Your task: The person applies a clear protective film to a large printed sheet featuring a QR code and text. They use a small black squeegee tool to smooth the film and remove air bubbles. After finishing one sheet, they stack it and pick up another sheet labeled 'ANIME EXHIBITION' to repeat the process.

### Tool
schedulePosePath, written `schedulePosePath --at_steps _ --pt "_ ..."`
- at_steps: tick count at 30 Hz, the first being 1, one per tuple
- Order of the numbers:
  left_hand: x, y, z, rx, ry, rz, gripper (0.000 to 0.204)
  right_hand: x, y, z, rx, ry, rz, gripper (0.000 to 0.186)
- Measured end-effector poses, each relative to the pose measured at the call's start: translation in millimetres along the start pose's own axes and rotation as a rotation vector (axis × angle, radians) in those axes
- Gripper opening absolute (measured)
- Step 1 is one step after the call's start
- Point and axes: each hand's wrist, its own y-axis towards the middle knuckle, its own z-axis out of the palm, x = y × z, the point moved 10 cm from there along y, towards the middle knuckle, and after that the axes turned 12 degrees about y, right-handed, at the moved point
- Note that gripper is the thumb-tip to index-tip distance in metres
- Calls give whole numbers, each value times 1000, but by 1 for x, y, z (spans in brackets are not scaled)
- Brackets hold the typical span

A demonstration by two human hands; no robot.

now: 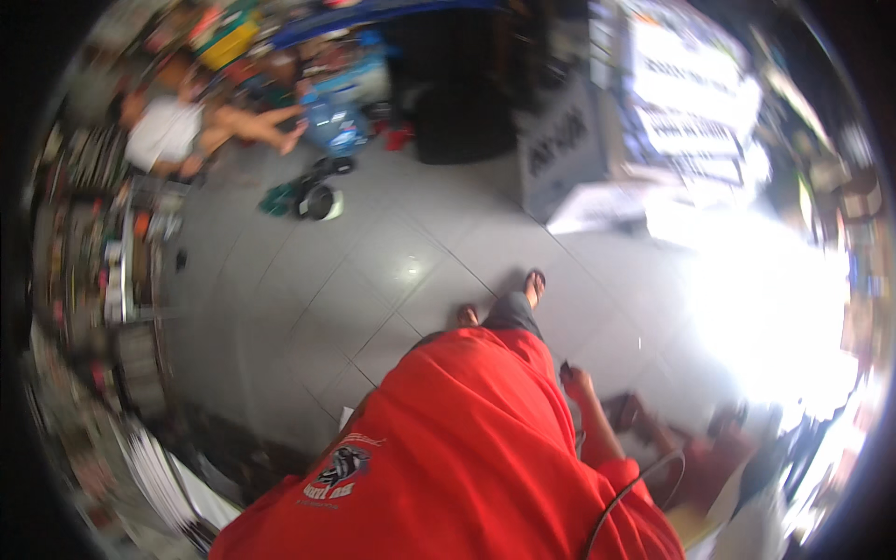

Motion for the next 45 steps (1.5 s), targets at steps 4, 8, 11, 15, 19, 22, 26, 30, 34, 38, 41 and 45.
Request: schedulePosePath --at_steps 4,8,11,15,19,22,26,30,34,38,41,45 --pt "-3 -50 42 4 -610 -444 58 38 60 21 157 -196 -107 44" --pt "-54 -64 22 -58 -1069 -534 62 111 115 41 311 -190 -104 44" --pt "-98 -79 -2 -68 -1393 -557 65 164 157 51 415 -188 -72 44" --pt "-142 -103 -58 -48 -1819 -492 68 239 206 66 518 -231 -30 44" --pt "-189 -159 -190 -188 -2105 286 70 303 231 103 655 -398 18 45" --pt "-145 -192 -209 -830 -1759 12 65 350 226 152 800 -586 113 46" --pt "-42 -163 -50 -969 -1197 -828 65 436 203 252 1078 -1146 -309 41" --pt "-64 -99 81 -746 -1892 -657 69 521 241 366 1156 -1429 -1131 27" --pt "-59 -150 0 -963 -2356 -99 69 541 254 444 1056 -514 98 24" --pt "-1 -233 -53 -1111 -2395 -75 69 532 123 532 1036 -936 -348 17" --pt "48 -277 -46 -1048 -2421 -167 73 518 41 593 1197 -1119 -498 13" --pt "105 -362 -78 -969 -2119 -476 69 520 -34 658 1344 -1208 -674 12"
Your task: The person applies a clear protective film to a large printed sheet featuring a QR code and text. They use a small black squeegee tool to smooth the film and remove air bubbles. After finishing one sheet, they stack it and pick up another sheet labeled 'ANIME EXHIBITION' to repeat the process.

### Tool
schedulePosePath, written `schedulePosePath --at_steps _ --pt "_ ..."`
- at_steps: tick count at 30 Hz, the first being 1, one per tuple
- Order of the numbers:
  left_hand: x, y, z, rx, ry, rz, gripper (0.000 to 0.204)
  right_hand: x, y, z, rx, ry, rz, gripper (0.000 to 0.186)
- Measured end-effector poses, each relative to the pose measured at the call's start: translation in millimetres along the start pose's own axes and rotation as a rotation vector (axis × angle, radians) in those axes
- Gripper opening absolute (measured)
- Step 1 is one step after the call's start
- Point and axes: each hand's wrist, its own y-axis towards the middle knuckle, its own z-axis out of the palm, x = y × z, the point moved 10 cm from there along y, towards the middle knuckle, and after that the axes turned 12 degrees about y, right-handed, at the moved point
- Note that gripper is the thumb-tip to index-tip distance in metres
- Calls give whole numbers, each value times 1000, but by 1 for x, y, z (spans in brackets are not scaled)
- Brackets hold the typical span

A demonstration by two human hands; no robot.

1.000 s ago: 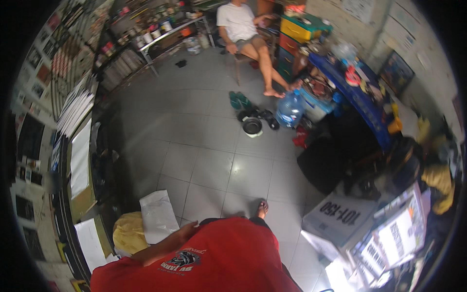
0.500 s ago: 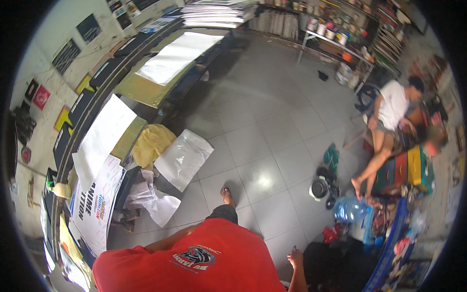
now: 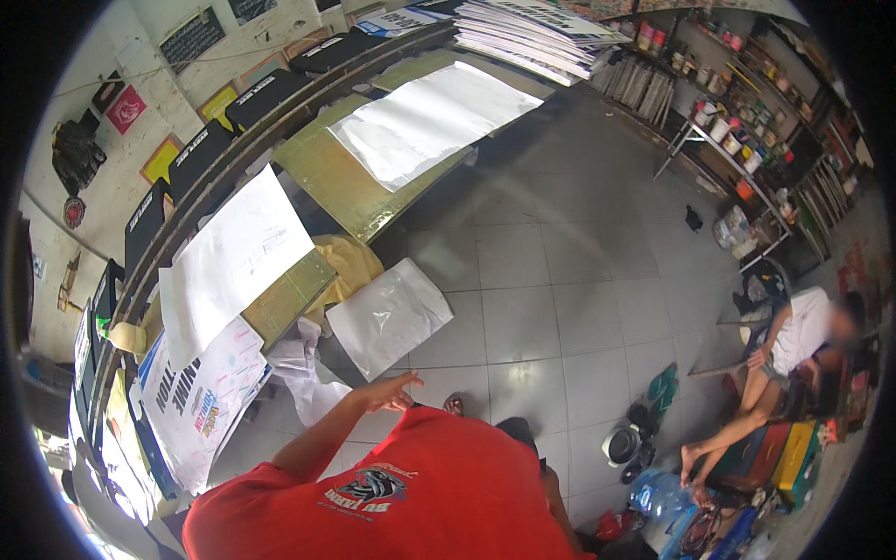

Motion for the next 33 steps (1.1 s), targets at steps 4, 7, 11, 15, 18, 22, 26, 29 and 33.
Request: schedulePosePath --at_steps 4,7,11,15,18,22,26,29,33 --pt "-33 19 -63 -485 367 279 58 40 78 -23 -59 263 106 14" --pt "-39 14 -91 -749 421 428 48 71 162 -58 -101 430 123 14" --pt "-4 67 -118 -863 772 500 41 212 254 -117 -265 -205 -260 28" --pt "-28 68 -121 -719 601 329 32 398 244 -74 -412 -63 -646 37" --pt "-13 146 -149 -591 434 445 23 461 193 -5 -372 84 -793 33" --pt "-132 173 -121 -314 807 620 23 408 106 71 -226 63 -598 32" --pt "-207 144 -24 -111 1307 811 30 247 15 90 -523 161 -247 29" --pt "-217 134 99 153 1566 999 34 81 -88 89 -933 313 89 28" --pt "-163 51 319 567 1790 1370 38 -76 -260 185 -1550 769 190 33"
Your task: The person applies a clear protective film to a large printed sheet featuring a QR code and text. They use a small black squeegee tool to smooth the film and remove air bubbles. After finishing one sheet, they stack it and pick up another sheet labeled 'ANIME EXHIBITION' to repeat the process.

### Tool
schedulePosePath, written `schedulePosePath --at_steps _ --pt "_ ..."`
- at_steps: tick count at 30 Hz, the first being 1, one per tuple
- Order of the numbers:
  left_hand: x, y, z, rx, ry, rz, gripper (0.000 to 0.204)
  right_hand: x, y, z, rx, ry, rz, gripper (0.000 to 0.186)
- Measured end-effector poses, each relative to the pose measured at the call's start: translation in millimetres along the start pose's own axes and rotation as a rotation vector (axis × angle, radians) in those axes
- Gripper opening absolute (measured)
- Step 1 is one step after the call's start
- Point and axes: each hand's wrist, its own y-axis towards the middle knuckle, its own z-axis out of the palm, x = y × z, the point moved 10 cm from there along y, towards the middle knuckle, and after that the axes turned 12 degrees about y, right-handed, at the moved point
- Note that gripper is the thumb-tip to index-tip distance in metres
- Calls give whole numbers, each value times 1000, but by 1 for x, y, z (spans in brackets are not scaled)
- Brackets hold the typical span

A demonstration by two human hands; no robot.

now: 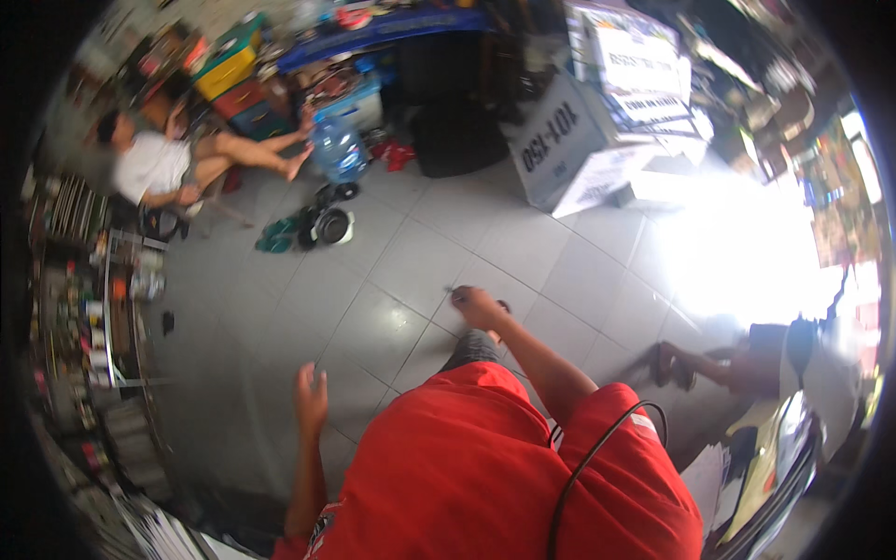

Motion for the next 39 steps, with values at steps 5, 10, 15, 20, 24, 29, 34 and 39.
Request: schedulePosePath --at_steps 5,10,15,20,24,29,34,39 --pt "-358 155 80 76 -68 593 44 -186 -122 -177 -467 147 406 36" --pt "-631 221 277 248 38 888 47 -275 -245 -256 -645 129 652 30" --pt "-795 252 455 390 209 958 48 -300 -351 -261 -959 525 769 17" --pt "-900 255 582 514 350 954 52 -275 -422 -184 -1127 776 1129 23" --pt "-955 278 675 452 323 1029 58 -226 -425 -136 -1192 787 1248 19" --pt "-992 285 737 585 405 929 46 -186 -356 -57 -1303 1332 1420 14" --pt "-988 293 766 627 467 1031 21 -181 -284 -100 -1203 1417 1313 16" --pt "-983 288 683 562 354 1050 18 -219 -265 -216 -1252 1266 1173 20"
